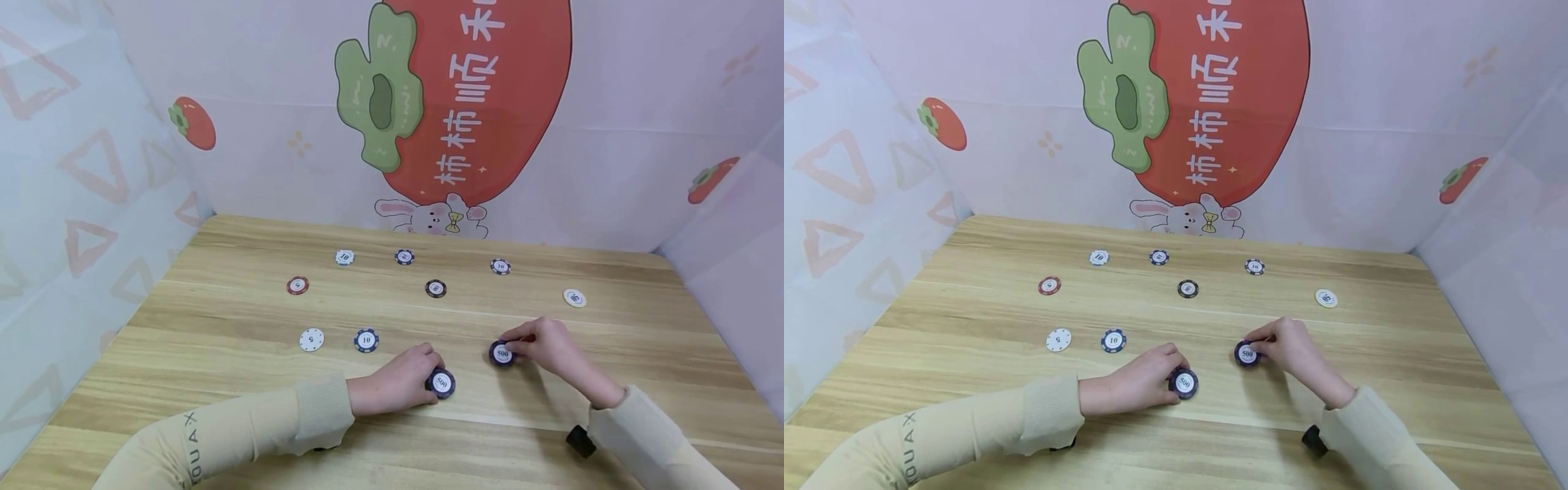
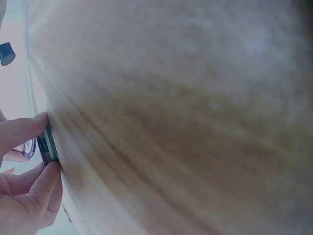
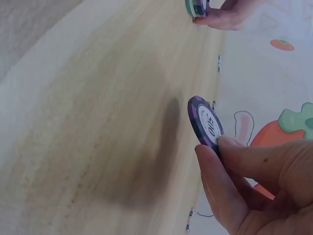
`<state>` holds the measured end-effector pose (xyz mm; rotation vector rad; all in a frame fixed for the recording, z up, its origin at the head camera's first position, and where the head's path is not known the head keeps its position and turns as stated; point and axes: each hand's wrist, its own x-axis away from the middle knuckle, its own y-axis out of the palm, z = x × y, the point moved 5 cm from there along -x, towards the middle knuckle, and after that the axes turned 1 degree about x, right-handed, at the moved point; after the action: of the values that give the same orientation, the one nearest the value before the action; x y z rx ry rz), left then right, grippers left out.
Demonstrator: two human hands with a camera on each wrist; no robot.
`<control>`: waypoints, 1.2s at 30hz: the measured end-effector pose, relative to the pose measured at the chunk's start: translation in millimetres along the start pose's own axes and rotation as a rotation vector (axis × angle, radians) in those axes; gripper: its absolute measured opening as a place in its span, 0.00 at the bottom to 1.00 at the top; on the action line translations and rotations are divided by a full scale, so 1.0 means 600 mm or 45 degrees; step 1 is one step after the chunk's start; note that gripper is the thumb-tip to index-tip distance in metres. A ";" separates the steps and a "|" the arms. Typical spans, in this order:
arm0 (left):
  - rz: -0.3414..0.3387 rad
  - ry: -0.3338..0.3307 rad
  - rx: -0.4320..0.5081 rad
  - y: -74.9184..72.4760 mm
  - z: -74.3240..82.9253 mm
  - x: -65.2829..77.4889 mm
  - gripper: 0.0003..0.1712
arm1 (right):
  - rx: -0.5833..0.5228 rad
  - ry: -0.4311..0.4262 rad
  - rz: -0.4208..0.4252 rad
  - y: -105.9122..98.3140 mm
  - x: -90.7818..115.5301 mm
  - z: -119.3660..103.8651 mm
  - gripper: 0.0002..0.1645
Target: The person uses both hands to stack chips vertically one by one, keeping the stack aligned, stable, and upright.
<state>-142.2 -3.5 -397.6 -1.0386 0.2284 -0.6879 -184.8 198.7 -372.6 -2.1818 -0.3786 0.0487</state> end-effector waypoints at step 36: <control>0.002 0.011 -0.029 0.001 -0.002 -0.002 0.21 | -0.746 0.154 -0.348 0.082 0.004 -0.027 0.16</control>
<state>-143.5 -3.2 -398.8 -1.0570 0.2450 -0.6899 -167.1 159.6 -401.6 -2.6637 -0.6833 -0.3893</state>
